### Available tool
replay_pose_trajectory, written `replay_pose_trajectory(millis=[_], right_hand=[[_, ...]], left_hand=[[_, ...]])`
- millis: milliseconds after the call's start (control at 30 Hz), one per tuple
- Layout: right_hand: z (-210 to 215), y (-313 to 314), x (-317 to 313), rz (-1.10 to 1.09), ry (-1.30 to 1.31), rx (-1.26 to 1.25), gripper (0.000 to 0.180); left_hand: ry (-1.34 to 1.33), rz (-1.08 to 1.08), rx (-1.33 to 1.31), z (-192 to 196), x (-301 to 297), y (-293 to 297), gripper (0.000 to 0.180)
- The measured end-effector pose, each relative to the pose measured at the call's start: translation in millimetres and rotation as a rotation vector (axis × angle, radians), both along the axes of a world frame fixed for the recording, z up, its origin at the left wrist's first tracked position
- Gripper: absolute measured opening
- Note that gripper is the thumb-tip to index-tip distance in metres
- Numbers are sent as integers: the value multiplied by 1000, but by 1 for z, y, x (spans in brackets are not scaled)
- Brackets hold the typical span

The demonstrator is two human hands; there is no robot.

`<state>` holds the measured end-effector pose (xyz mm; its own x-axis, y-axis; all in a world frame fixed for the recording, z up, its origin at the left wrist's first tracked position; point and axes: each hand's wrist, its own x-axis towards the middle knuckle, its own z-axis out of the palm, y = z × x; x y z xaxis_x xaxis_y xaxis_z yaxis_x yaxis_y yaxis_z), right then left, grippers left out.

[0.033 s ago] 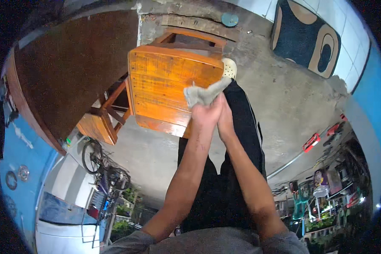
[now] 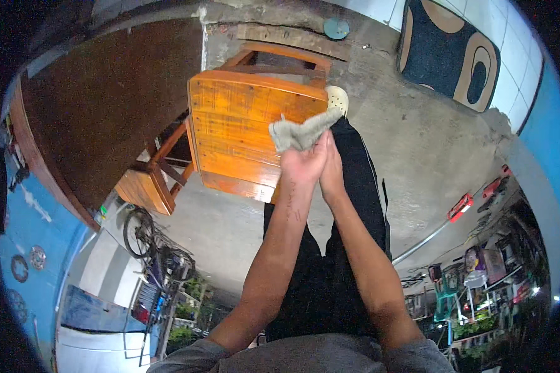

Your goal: The person scrubs a wooden stool with a cloth, focusing on the seat and legs. They rotate the stool to access different sides and continue scrubbing the surface thoroughly.

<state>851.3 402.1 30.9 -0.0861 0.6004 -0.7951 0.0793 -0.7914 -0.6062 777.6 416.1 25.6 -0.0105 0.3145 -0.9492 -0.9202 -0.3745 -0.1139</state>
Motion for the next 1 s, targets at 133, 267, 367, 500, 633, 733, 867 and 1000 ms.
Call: replay_pose_trajectory(millis=[133, 267, 367, 500, 633, 733, 867, 1000], right_hand=[[3, 53, -32, 102, -315, 212, 52], [-19, 95, -56, 279, -980, 898, 35], [0, 115, -86, 582, -905, 927, 25], [-8, 128, -174, 709, -753, 1015, 39], [-2, 155, -255, 1037, -618, 828, 56], [-8, 161, -264, 1165, -644, 887, 53], [-9, 152, -191, 1179, -639, 841, 54], [5, 134, -96, 995, -901, 475, 61]], left_hand=[[-153, -254, 132, 83, -47, 40, 50], [742, -910, -140, 119, -101, -18, 55], [917, -996, -395, 79, -143, -103, 59], [478, -715, -181, 39, -180, -141, 63], [442, -596, -132, 17, -177, -119, 62], [397, -598, -148, 7, -177, -124, 64], [377, -570, -155, -6, -181, -131, 65], [396, -549, -216, -8, -174, -135, 69]])
